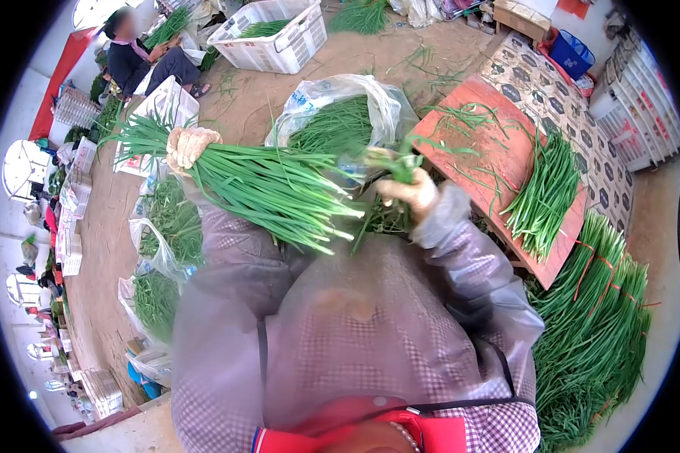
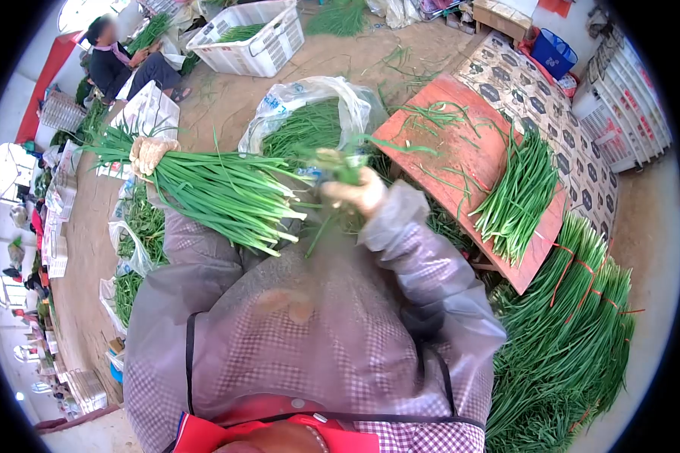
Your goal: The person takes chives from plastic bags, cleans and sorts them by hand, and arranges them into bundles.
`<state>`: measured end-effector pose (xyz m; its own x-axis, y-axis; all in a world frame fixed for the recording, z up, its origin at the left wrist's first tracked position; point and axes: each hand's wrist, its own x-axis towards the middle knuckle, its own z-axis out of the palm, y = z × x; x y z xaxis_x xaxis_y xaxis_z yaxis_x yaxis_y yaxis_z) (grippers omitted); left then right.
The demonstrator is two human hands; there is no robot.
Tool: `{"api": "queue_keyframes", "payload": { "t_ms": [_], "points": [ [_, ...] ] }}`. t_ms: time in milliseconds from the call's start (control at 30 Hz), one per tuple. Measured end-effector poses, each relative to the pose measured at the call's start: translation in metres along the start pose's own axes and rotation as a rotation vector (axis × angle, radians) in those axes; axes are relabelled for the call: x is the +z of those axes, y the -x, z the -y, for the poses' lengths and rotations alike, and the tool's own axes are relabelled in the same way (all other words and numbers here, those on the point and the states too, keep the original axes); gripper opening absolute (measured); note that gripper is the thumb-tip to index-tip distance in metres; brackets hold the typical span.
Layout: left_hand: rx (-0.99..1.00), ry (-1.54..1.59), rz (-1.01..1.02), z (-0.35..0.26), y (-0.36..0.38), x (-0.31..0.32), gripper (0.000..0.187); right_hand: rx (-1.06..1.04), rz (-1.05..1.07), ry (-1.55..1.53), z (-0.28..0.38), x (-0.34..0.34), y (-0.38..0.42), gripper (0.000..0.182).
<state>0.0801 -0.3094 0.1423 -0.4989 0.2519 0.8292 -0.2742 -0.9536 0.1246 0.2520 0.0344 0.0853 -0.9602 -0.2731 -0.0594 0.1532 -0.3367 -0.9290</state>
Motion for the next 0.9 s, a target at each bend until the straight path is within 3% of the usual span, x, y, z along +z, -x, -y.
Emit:
{"api": "queue_keyframes", "payload": {
  "t_ms": [67,133,200,233,333,400,433,500,533,567,600,667,733,800,867,900],
  "points": [
    [-0.006,-0.008,-0.002,0.006,-0.003,0.005,0.009,-0.221,0.119,-0.113,-0.014,0.026,-0.021,0.082],
    [-0.040,0.005,-0.051,0.013,-0.003,0.008,0.008,-0.254,0.248,-0.134,-0.010,0.049,-0.029,0.071],
    [-0.067,-0.001,-0.021,0.015,-0.005,0.006,0.007,-0.178,0.134,0.392,0.009,0.063,-0.039,0.051],
    [-0.105,0.011,-0.040,0.016,-0.002,0.006,0.007,-0.052,0.094,0.475,0.017,0.071,-0.042,0.037],
    [-0.119,0.042,-0.021,0.021,0.005,0.003,0.008,-0.121,0.119,0.439,-0.022,0.059,-0.053,0.031],
    [-0.100,0.049,0.002,0.015,0.009,0.002,0.009,-0.105,0.127,0.392,-0.014,0.039,-0.041,0.027],
    [-0.088,0.049,0.019,0.009,0.011,0.001,0.009,0.013,0.084,0.381,-0.010,0.023,-0.034,0.027],
    [-0.062,0.050,0.062,-0.006,0.015,-0.004,0.009,-0.014,-0.064,0.366,-0.031,-0.024,-0.017,0.021],
    [-0.050,0.050,0.087,-0.013,0.017,-0.005,0.009,0.027,-0.137,0.498,-0.038,-0.048,-0.009,0.024],
    [-0.041,0.050,0.109,-0.020,0.019,-0.007,0.009,0.091,-0.070,0.779,-0.052,-0.082,-0.002,0.024],
    [-0.033,0.052,0.129,-0.025,0.021,-0.010,0.009,0.480,0.046,1.063,-0.037,-0.086,0.004,0.044],
    [-0.042,0.051,0.158,-0.029,0.022,-0.012,0.009,0.717,0.077,1.583,-0.023,-0.068,0.018,0.078],
    [-0.056,0.047,0.154,-0.026,0.021,-0.012,0.009,0.284,0.022,1.401,-0.027,-0.066,0.010,0.105],
    [-0.094,0.030,0.152,-0.018,0.015,-0.010,0.009,-0.271,0.068,1.110,-0.033,-0.039,-0.014,0.106],
    [-0.090,0.039,0.121,-0.014,0.016,-0.010,0.010,-0.287,0.169,0.738,-0.024,0.010,-0.032,0.095],
    [-0.078,0.038,0.094,-0.011,0.018,-0.007,0.010,-0.086,0.230,0.614,-0.017,0.025,-0.037,0.082]
  ]
}}
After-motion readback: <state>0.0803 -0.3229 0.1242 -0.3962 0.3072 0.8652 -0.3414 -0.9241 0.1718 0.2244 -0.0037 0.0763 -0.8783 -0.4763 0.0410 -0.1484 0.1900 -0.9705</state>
